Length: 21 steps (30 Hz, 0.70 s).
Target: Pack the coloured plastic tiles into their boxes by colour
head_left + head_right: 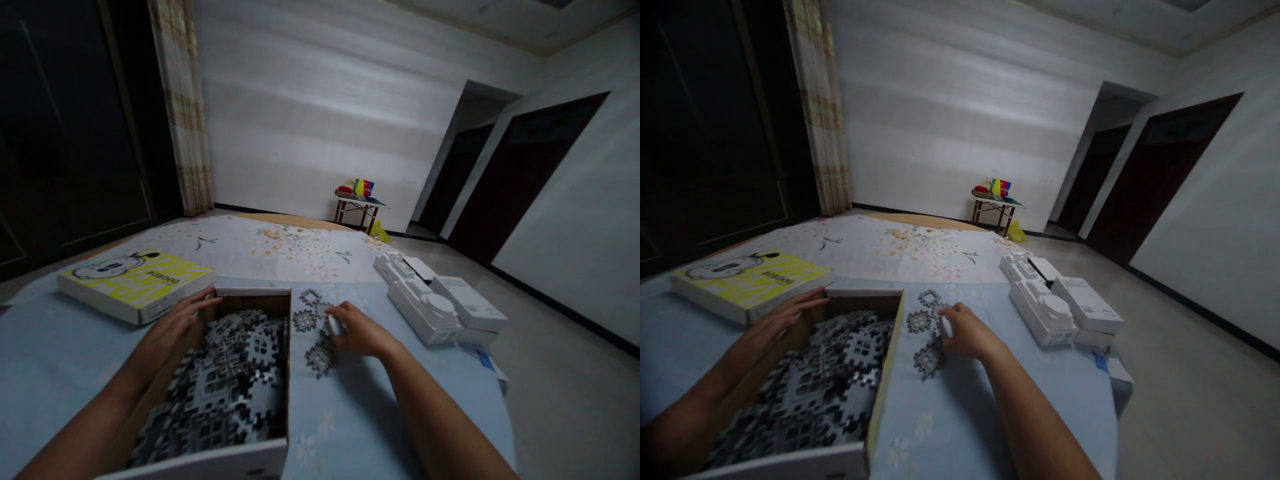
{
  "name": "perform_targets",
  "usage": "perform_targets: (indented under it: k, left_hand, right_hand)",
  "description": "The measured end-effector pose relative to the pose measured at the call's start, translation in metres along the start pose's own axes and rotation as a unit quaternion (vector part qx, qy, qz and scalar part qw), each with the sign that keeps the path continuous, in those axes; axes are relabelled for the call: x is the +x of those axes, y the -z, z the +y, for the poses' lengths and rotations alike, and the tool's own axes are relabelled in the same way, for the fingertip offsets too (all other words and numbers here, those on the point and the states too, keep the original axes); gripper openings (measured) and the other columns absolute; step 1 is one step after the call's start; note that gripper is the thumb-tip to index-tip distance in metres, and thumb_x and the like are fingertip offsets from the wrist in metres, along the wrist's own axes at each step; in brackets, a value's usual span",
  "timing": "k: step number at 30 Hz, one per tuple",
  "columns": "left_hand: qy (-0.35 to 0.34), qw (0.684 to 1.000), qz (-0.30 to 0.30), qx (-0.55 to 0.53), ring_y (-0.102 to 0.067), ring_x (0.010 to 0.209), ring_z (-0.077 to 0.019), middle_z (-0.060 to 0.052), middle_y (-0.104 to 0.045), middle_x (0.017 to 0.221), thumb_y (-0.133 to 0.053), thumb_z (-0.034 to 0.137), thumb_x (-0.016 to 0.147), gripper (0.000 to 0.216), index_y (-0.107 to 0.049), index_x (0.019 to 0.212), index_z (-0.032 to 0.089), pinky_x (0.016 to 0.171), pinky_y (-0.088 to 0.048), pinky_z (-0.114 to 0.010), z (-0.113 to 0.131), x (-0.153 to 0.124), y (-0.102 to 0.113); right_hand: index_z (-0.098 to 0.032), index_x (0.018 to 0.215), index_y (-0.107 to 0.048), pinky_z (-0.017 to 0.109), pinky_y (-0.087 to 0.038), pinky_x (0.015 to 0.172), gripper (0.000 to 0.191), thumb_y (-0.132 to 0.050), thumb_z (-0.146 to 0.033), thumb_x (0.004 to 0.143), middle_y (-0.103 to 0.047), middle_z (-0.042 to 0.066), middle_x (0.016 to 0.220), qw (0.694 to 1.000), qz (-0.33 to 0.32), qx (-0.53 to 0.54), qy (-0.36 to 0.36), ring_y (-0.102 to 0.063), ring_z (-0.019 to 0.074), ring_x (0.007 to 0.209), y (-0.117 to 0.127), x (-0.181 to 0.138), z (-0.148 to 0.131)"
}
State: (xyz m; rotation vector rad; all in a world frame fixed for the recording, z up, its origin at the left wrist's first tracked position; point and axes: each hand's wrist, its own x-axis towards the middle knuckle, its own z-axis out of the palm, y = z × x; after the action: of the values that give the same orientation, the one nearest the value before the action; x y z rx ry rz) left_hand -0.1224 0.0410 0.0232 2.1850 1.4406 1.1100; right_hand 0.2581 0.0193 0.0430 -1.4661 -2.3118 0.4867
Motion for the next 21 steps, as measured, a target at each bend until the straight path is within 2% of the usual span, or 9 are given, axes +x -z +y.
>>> perform_targets:
  k: [6,11,13,15,18,21]
  left_hand:
    - [0.001,0.998,-0.022,0.055,-0.040,0.124,-0.0222,-0.002,-0.048,0.134,-0.041,0.050,0.076,0.049,-0.061,0.111,0.023,0.106,-0.025,-0.035,-0.002,0.001,0.012]
    - [0.025,0.988,-0.040,0.149,-0.037,0.125,-0.0262,-0.002,-0.048,0.133,-0.042,0.052,0.071,0.050,-0.062,0.110,0.027,0.106,-0.020,-0.045,0.015,-0.003,0.012]
    - [0.040,0.981,-0.034,0.189,-0.035,0.127,-0.0267,-0.002,-0.049,0.132,-0.037,0.050,0.073,0.050,-0.061,0.111,0.028,0.106,-0.015,-0.050,0.022,-0.005,0.010]
    - [0.045,0.978,-0.027,0.204,-0.035,0.127,-0.0255,-0.002,-0.049,0.132,-0.033,0.049,0.075,0.051,-0.060,0.113,0.027,0.106,-0.013,-0.051,0.027,-0.006,0.008]
    - [0.039,0.979,-0.027,0.196,-0.039,0.124,-0.0231,-0.004,-0.049,0.132,-0.032,0.050,0.076,0.053,-0.060,0.112,0.024,0.105,-0.018,-0.046,0.029,-0.005,0.008]
    - [0.030,0.980,-0.022,0.196,-0.044,0.120,-0.0209,-0.003,-0.052,0.130,-0.033,0.050,0.076,0.052,-0.061,0.110,0.023,0.104,-0.025,-0.040,0.031,-0.004,0.010]
  right_hand:
    - [-0.021,0.119,-0.053,0.034,-0.039,0.089,0.058,-0.062,-0.022,0.062,-0.052,0.010,0.112,0.998,-0.029,-0.034,-0.040,-0.052,0.0247,0.101,-0.013,0.002,0.005]
    - [-0.021,0.121,-0.051,0.036,-0.040,0.089,0.060,-0.063,-0.022,0.061,-0.053,0.011,0.111,0.999,-0.028,-0.025,-0.026,-0.052,0.0246,0.100,-0.011,0.004,0.009]
    - [-0.020,0.122,-0.050,0.036,-0.040,0.090,0.060,-0.063,-0.021,0.063,-0.053,0.010,0.110,1.000,0.012,-0.011,-0.013,-0.051,0.0237,0.100,-0.007,0.005,0.007]
    - [-0.019,0.124,-0.046,0.036,-0.040,0.091,0.060,-0.060,-0.019,0.066,-0.051,0.010,0.111,0.996,0.082,0.019,0.017,-0.050,0.0220,0.101,-0.001,0.006,-0.003]
    - [-0.022,0.127,-0.041,0.034,-0.042,0.089,0.060,-0.057,-0.016,0.070,-0.049,0.008,0.116,0.976,0.168,0.093,0.100,-0.049,0.0192,0.103,0.005,0.004,-0.034]
    - [-0.026,0.131,-0.035,0.035,-0.044,0.088,0.063,-0.058,-0.018,0.073,-0.047,0.007,0.123,0.953,0.183,0.152,0.186,-0.047,0.0189,0.108,0.006,0.000,-0.071]
